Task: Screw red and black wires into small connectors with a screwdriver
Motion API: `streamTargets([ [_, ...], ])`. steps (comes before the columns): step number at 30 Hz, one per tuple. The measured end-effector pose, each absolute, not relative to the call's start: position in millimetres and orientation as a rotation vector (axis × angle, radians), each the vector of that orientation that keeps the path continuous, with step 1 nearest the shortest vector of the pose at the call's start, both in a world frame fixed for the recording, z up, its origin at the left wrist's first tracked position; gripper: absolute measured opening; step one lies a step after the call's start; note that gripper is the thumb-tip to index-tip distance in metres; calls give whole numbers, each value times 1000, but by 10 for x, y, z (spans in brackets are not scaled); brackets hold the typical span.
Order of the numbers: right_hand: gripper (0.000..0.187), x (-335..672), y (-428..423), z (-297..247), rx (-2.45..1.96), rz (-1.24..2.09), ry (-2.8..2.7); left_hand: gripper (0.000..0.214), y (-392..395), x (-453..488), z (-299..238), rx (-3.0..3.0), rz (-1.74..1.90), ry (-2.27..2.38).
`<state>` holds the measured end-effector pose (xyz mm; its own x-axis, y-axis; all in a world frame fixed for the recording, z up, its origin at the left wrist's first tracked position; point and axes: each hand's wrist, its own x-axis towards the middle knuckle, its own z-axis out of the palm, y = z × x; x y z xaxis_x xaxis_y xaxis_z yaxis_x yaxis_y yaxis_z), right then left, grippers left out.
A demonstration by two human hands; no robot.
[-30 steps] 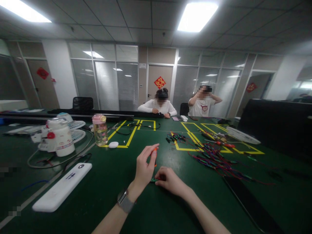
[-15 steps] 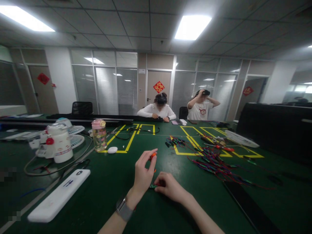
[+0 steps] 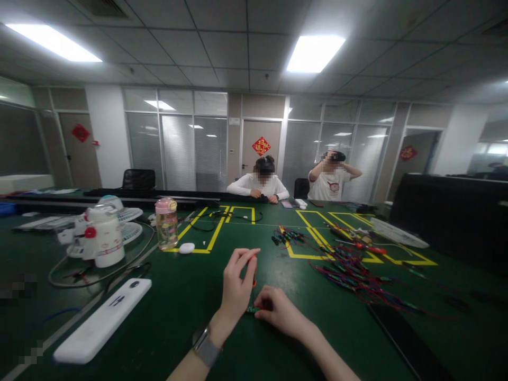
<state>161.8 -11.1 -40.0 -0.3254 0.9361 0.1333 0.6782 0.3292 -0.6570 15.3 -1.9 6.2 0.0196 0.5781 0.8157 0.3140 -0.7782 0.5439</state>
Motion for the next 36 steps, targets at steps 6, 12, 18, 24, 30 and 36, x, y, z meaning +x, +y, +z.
streamTargets([
  [6,8,1629,-79,-468,-1362,645,-2124,25,-11,170,48,2103,1801,834],
  [12,8,1639,-84,-460,-1352,643,-2125,18,5,174,40,2094,1843,930],
  [18,8,1546,-158,-352,-1367,674,-2054,29,-5,162,29,2072,1762,775],
  [24,12,1467,-137,-411,-1362,553,-2054,20,-10,174,41,2103,1788,783],
  [30,13,1498,-121,-441,-1326,564,-2070,12,-5,186,58,2061,1827,872],
  [36,9,1502,-199,-370,-1269,545,-2087,26,-14,167,62,2067,1710,747],
])
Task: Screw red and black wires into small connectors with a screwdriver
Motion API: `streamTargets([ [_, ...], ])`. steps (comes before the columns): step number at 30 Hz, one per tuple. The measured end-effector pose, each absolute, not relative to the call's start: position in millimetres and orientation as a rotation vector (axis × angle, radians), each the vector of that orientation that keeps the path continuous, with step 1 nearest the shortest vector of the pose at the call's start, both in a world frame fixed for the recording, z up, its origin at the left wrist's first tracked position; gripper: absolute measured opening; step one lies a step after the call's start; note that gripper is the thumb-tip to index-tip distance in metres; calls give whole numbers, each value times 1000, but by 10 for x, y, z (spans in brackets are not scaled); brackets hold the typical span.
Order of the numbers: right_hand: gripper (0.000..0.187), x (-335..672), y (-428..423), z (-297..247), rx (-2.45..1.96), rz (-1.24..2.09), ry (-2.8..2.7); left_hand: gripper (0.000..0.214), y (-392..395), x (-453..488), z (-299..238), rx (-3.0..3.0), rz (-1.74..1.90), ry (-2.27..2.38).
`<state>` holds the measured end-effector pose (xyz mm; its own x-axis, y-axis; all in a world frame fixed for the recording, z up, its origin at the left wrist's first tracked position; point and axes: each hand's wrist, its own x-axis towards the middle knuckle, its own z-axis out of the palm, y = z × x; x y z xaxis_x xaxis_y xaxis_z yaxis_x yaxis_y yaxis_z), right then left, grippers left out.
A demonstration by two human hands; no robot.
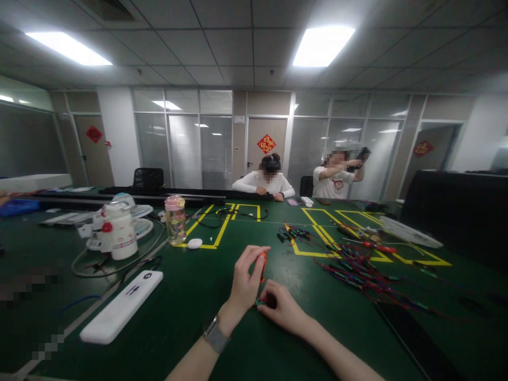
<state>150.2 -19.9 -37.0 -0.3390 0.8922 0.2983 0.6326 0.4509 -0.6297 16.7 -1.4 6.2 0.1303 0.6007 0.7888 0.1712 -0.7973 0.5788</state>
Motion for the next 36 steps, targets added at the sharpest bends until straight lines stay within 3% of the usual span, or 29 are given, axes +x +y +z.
streamTargets([
  [17,7,1537,-260,-320,-1267,533,-2127,15,-22,185,78,2128,1816,864],
  [24,5,1568,-216,-386,-1255,510,-2138,31,-41,210,46,2118,1704,738],
  [36,5,1588,-193,-429,-1216,503,-2143,25,-40,209,19,2201,1831,858],
])
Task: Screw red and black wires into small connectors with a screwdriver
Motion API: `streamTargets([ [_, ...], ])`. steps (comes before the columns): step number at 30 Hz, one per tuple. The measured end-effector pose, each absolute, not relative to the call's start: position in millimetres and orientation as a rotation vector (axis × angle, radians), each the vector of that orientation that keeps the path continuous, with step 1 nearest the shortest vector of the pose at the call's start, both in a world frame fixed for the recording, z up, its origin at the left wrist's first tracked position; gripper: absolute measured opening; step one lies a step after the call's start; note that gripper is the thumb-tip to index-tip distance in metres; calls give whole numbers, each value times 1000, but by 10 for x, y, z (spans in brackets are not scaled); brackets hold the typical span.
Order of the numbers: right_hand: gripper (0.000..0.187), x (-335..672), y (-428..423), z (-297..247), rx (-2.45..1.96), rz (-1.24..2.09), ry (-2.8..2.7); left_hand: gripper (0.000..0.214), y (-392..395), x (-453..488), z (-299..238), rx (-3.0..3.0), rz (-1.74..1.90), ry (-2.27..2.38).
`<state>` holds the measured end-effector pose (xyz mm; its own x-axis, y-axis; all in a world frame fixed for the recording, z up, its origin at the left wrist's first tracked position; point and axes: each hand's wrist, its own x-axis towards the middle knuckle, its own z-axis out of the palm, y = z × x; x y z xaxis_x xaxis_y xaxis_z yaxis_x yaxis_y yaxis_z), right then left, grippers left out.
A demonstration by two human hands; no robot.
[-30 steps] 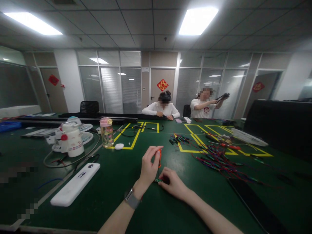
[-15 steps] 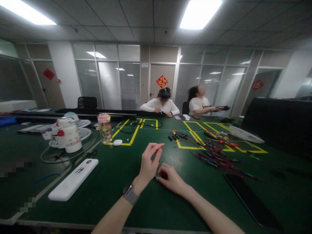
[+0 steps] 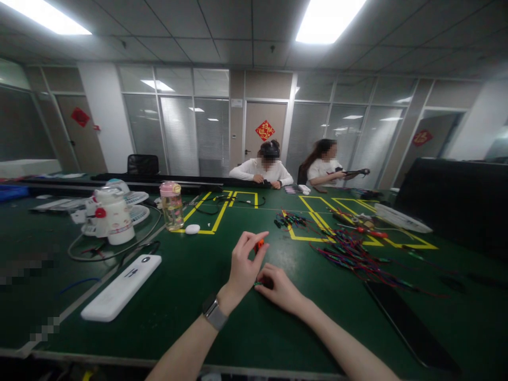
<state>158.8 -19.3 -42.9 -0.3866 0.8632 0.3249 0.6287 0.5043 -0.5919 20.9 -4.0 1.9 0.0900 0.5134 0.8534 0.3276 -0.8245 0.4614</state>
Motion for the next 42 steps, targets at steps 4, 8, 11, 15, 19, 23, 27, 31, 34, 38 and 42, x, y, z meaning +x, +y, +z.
streamTargets([
  [4,5,1596,-184,-439,-1235,506,-2154,35,-45,209,13,2157,1729,751],
  [8,7,1587,-192,-423,-1242,517,-2152,32,-40,220,18,2128,1745,723],
  [11,7,1582,-202,-414,-1233,531,-2141,25,-30,225,26,2153,1822,799],
  [15,5,1590,-204,-418,-1255,524,-2146,19,-18,212,34,2107,1952,951],
  [19,5,1608,-181,-456,-1239,508,-2147,27,-27,197,43,2092,1854,901],
  [23,6,1624,-151,-507,-1213,510,-2138,32,-43,210,59,2089,1736,755],
  [27,5,1632,-137,-537,-1198,507,-2127,21,-39,224,67,2113,1796,813],
  [31,4,1626,-143,-538,-1212,515,-2124,17,-29,218,63,2093,1852,904],
  [34,4,1624,-150,-537,-1214,506,-2131,26,-32,210,65,2085,1772,856],
  [38,3,1635,-160,-535,-1214,473,-2155,30,-39,204,76,2100,1721,759],
  [42,8,1644,-179,-525,-1206,448,-2189,21,-40,204,82,2123,1792,801],
])
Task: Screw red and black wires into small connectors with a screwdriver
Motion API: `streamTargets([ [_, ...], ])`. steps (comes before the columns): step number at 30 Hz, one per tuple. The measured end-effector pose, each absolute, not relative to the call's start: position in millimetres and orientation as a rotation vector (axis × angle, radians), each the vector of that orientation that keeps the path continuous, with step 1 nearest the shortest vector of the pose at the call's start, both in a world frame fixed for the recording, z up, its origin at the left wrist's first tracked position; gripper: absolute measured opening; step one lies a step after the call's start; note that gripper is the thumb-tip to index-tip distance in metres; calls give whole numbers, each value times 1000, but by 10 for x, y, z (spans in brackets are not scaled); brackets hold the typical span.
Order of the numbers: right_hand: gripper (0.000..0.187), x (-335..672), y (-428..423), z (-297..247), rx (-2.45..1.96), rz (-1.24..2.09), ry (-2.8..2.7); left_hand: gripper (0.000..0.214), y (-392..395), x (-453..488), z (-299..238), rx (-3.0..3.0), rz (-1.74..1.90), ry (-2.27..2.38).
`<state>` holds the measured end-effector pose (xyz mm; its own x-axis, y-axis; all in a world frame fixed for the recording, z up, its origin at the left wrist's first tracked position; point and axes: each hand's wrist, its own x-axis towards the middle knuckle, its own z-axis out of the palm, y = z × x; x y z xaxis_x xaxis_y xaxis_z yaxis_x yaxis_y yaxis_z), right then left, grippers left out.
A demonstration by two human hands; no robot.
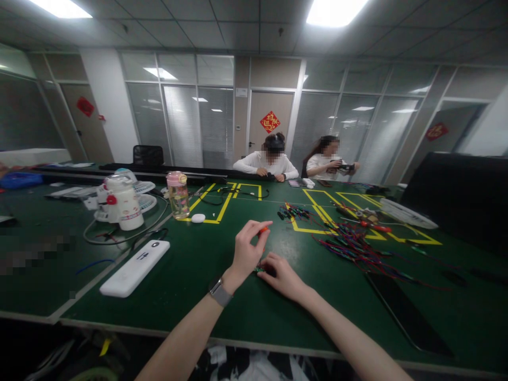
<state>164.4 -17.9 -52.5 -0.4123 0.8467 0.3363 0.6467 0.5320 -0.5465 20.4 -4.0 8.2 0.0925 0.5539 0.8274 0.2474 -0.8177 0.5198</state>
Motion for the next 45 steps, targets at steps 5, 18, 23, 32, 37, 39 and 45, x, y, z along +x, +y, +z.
streamTargets([
  [5,10,1644,-176,-559,-1198,443,-2173,18,-33,201,64,2123,1814,831],
  [18,8,1649,-155,-586,-1167,452,-2165,27,-10,241,13,2144,1762,796],
  [23,5,1653,-153,-599,-1176,439,-2169,18,-17,233,14,2143,1808,873],
  [32,6,1649,-147,-597,-1172,442,-2173,34,-24,218,16,2084,1706,751],
  [37,7,1652,-146,-606,-1180,442,-2173,34,-3,220,15,2070,1721,752],
  [39,7,1650,-148,-605,-1183,440,-2174,32,-8,222,25,2092,1747,758],
  [45,5,1642,-156,-584,-1180,444,-2176,25,-31,217,49,2170,1801,813],
])
